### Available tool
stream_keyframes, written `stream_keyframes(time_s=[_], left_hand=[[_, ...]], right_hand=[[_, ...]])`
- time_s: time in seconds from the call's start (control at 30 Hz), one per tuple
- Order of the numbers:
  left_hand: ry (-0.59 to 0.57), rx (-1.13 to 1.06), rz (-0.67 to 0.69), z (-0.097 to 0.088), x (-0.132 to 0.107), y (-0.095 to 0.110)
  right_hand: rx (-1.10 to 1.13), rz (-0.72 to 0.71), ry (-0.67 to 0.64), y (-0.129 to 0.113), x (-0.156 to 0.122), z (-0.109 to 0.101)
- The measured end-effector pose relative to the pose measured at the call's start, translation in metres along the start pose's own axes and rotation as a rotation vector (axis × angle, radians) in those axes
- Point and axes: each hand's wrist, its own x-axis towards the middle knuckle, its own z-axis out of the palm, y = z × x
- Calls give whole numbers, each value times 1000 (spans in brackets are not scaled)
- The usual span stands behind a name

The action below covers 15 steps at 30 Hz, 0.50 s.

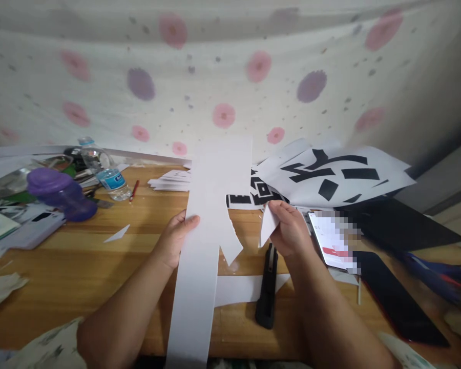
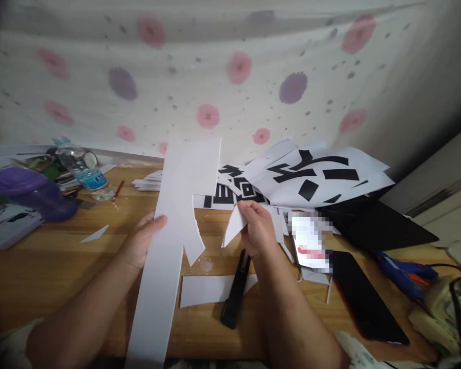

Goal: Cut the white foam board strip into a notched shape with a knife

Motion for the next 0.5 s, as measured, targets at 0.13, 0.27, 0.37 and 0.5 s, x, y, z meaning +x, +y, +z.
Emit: stream_keyframes(time_s=[0.13,0.27,0.37,0.5], left_hand=[[20,-29,36,-5,2,4],[28,-64,37,-8,6,7],[36,-86,59,-9,8,7],[1,-115,92,-6,6,6]], right_hand=[[-607,-261,85,-3,7,-11],[-1176,-602,-51,-13,-14,-28],[-1308,-634,-507,-15,-38,-48],[-1602,-584,-773,-6,-60,-69]])
